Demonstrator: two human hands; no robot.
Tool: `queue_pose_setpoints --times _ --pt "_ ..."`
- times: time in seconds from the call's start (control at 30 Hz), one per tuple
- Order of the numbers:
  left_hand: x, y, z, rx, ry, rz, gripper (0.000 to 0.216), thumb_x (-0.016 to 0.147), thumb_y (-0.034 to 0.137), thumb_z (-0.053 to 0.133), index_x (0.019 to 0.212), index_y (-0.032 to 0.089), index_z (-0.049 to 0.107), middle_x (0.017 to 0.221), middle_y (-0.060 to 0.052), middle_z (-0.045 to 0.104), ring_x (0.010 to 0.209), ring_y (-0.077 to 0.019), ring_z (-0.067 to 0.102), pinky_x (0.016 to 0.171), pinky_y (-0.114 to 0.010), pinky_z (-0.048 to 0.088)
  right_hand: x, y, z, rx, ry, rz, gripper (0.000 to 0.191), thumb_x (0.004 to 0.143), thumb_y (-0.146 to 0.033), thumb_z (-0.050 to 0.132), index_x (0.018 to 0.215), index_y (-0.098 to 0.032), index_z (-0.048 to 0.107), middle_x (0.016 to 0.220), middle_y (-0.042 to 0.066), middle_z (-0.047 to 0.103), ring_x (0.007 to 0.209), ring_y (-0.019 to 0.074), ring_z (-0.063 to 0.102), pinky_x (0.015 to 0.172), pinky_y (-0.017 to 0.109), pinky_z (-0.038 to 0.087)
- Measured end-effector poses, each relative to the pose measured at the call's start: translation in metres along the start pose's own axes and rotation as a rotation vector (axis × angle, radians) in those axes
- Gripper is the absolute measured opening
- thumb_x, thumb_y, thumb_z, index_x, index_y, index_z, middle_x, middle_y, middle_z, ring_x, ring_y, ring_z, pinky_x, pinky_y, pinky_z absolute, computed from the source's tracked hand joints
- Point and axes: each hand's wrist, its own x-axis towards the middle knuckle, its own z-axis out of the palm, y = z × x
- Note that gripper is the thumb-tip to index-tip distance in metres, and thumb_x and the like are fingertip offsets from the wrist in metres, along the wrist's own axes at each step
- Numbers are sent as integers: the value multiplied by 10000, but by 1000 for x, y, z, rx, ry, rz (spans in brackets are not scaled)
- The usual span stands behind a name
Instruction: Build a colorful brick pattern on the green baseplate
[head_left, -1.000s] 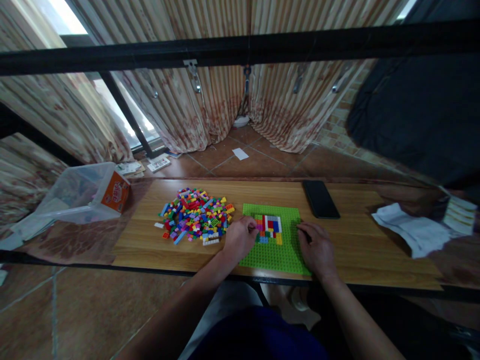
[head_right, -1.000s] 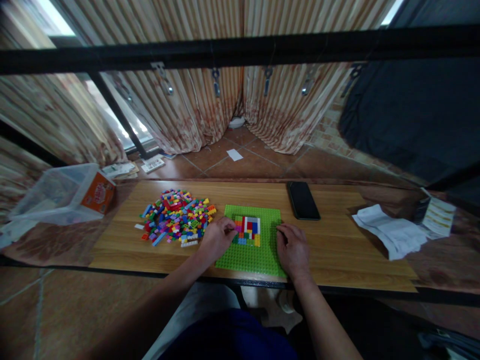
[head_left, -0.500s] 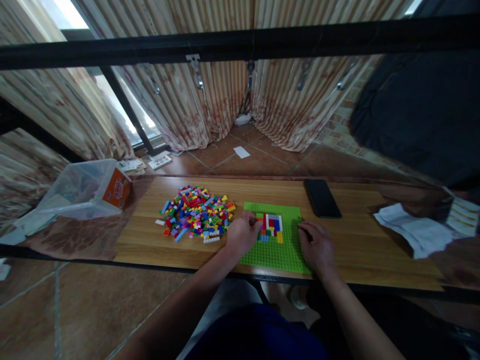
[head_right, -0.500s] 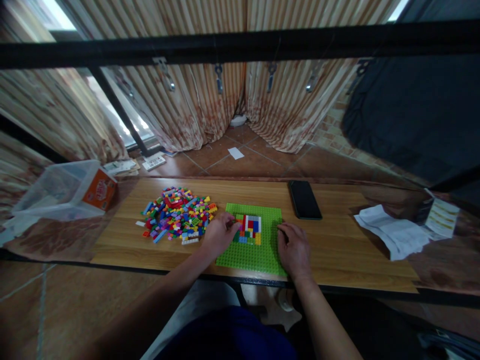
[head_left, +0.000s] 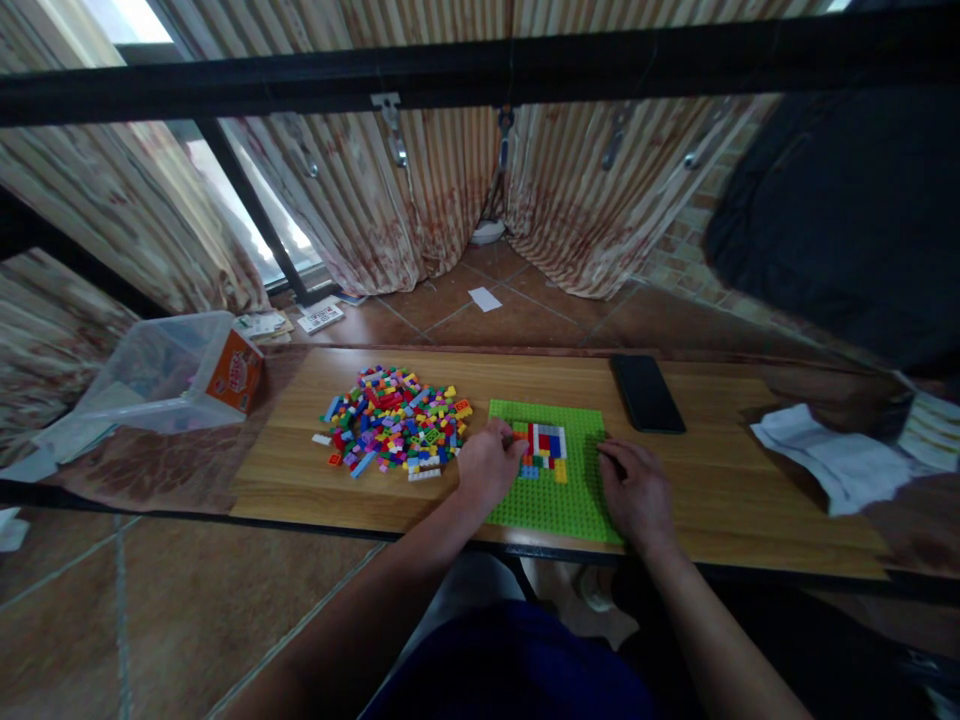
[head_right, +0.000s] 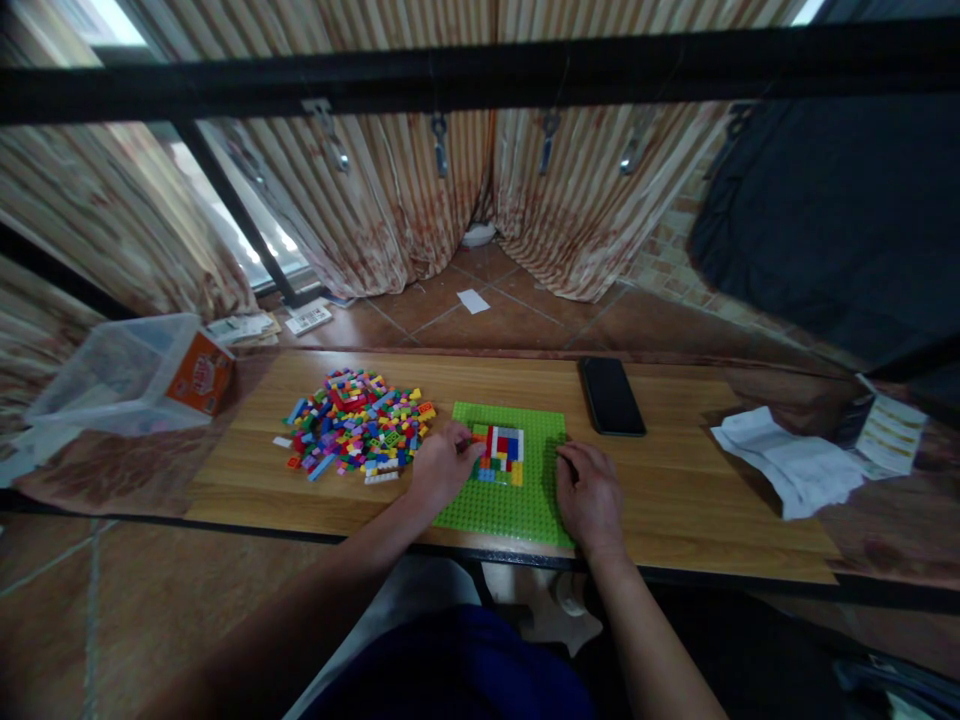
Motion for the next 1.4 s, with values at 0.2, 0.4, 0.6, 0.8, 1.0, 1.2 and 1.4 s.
queue_pose_setpoints --times 0.2,0.4,0.6,0.8,1.0,1.2,1.4 --pt "0 -2 -1 -21 -29 34 236 865 395 558 994 215 639 862 -39 721 827 -209 676 684 -284 459 0 1 1 6 -8 2 282 893 -338 474 941 -169 694 1023 131 679 993 245 599 885 433 489" --pt "-18 -13 -11 -206 1 127 248 919 343 457 1020 198 631 880 -44 710 774 -167 663 686 -260 473 0 2 1 21 -12 -1 292 896 -360 472 944 -172 689 1035 130 674 1000 245 597 889 441 486" --pt "-43 -61 -55 -422 151 188 218 896 328 473 988 201 625 891 -30 700 813 -149 652 727 -243 496 1 3 1 26 -17 1 314 894 -384 469 932 -164 690 1034 133 672 987 246 594 890 435 484" --pt "-41 -138 -109 -372 419 -26 323 825 446 524 977 178 622 870 -40 690 782 -183 647 722 -288 510 9 2 -3 28 -50 2 317 885 -400 467 907 -171 686 987 123 678 927 241 611 870 431 487" --pt "-27 -198 -134 -142 561 -272 346 804 401 497 1017 166 633 861 -62 678 729 -201 627 694 -319 506 49 -41 14 -32 -29 0 341 903 -395 433 933 -170 688 951 123 678 932 254 598 876 434 456" --pt "-5 -224 -124 -15 597 -211 361 803 361 478 1041 129 620 998 -131 635 875 -249 617 826 -396 506 85 -96 56 -140 -190 -19 441 929 -486 386 1077 -180 665 1153 155 632 1093 309 529 928 497 386" --pt "4 -222 -117 42 597 -119 315 847 336 438 1022 141 614 1053 -144 619 1037 -278 569 950 -420 462 77 -100 82 -262 -322 -16 586 917 -582 352 1224 -141 584 1305 223 530 1203 366 459 985 597 289"
